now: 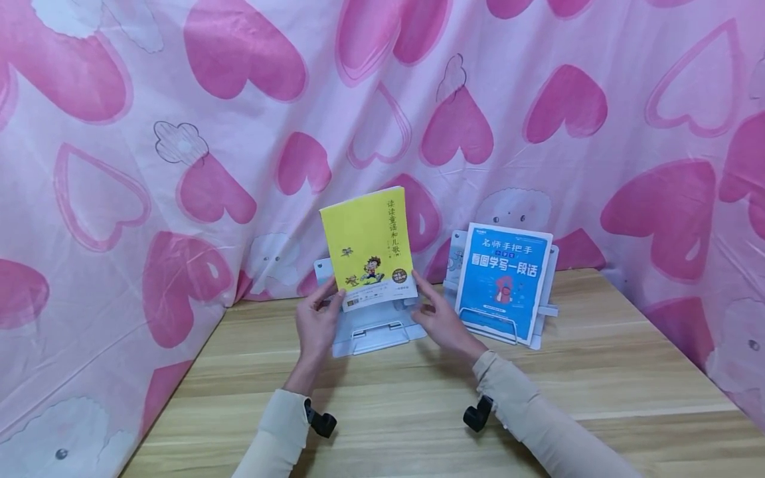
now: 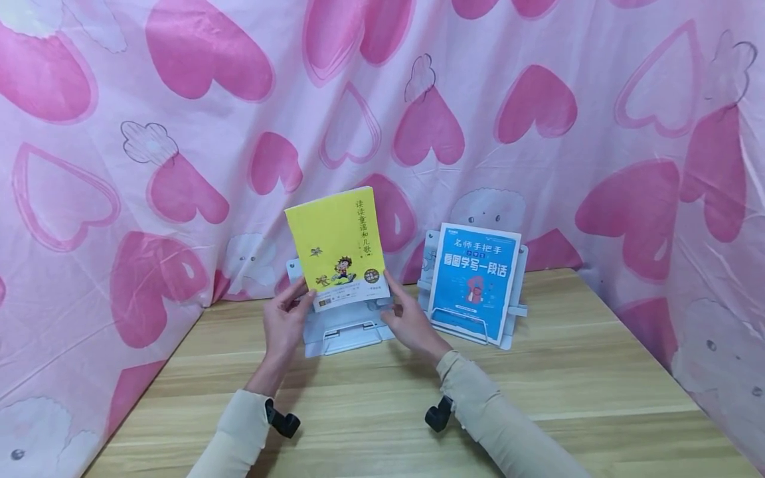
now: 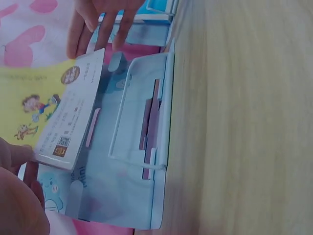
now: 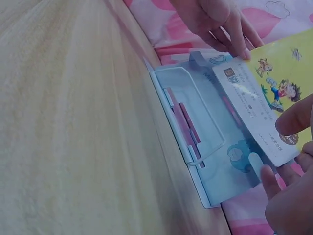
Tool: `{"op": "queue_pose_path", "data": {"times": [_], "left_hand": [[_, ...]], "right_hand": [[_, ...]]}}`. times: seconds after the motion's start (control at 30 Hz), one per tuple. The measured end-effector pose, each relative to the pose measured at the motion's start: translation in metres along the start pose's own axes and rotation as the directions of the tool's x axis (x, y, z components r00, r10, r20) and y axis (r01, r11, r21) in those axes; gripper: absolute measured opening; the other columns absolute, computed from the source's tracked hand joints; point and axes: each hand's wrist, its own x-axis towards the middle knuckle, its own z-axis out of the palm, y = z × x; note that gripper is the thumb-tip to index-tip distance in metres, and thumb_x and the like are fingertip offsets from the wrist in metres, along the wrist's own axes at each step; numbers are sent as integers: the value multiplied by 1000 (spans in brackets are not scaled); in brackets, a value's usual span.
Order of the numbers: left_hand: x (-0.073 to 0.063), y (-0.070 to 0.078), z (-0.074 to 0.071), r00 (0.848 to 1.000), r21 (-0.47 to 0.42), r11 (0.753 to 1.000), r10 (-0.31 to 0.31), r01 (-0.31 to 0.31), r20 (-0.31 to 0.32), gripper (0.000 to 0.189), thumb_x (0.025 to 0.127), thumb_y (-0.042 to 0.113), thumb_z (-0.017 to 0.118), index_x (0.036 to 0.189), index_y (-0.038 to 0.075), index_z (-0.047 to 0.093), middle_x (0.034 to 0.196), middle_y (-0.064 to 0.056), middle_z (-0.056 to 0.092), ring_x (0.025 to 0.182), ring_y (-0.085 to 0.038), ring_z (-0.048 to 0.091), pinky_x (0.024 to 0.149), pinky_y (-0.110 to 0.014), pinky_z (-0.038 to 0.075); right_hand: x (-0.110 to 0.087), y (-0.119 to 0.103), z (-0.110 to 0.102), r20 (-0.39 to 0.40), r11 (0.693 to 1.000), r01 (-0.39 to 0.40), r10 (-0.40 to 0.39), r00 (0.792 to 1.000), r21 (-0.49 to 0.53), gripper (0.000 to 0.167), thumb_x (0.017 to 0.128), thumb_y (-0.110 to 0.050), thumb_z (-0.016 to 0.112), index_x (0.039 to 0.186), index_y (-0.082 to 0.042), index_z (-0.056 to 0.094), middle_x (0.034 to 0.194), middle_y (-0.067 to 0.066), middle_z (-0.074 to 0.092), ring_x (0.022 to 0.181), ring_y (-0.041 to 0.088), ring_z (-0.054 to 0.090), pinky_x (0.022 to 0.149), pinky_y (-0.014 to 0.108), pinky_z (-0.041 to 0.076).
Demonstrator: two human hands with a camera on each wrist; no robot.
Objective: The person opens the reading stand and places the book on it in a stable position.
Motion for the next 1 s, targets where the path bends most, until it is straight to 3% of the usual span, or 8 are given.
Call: {"op": "queue_pose_path", "data": {"times": [0.23, 0.53, 0.77, 1.0], "left_hand": [[-1, 4, -2, 1000, 55, 998, 5, -5, -1, 36, 99, 12, 79, 135, 18, 76, 131, -7, 79, 122, -21, 77, 94, -15, 59], [2, 1, -9, 1000, 142, 990, 18, -17, -10, 35, 95, 12, 84, 130, 13, 79, 125, -10, 81, 114, -25, 80, 91, -21, 63], [2, -2, -15, 999, 205, 978, 30, -33, 18, 35, 95, 13, 84, 130, 16, 80, 125, -10, 81, 111, -29, 81, 96, -38, 64], [1, -8, -20, 999, 246, 968, 34, -42, 38, 34, 97, 15, 83, 131, 19, 79, 125, -8, 81, 111, -25, 81, 96, -35, 63]], "right_hand": [[0, -4, -1, -7, 999, 26, -26, 1000, -39, 94, 104, -2, 62, 174, -38, 12, 184, 5, 11, 160, 55, 29, 122, 75, 36], [0, -1, 2, -1, 998, -38, 38, 999, -47, 92, 106, -8, 62, 172, -47, 11, 184, -13, 7, 166, 46, 21, 127, 75, 28], [0, 5, 4, 12, 997, -62, 63, 998, -56, 92, 106, -8, 62, 172, -47, 9, 183, -15, 8, 169, 42, 16, 130, 75, 21], [-3, 6, 6, 16, 995, -67, 68, 998, -70, 91, 106, -9, 63, 172, -45, 12, 183, -11, 15, 168, 41, 19, 130, 72, 23]]}}
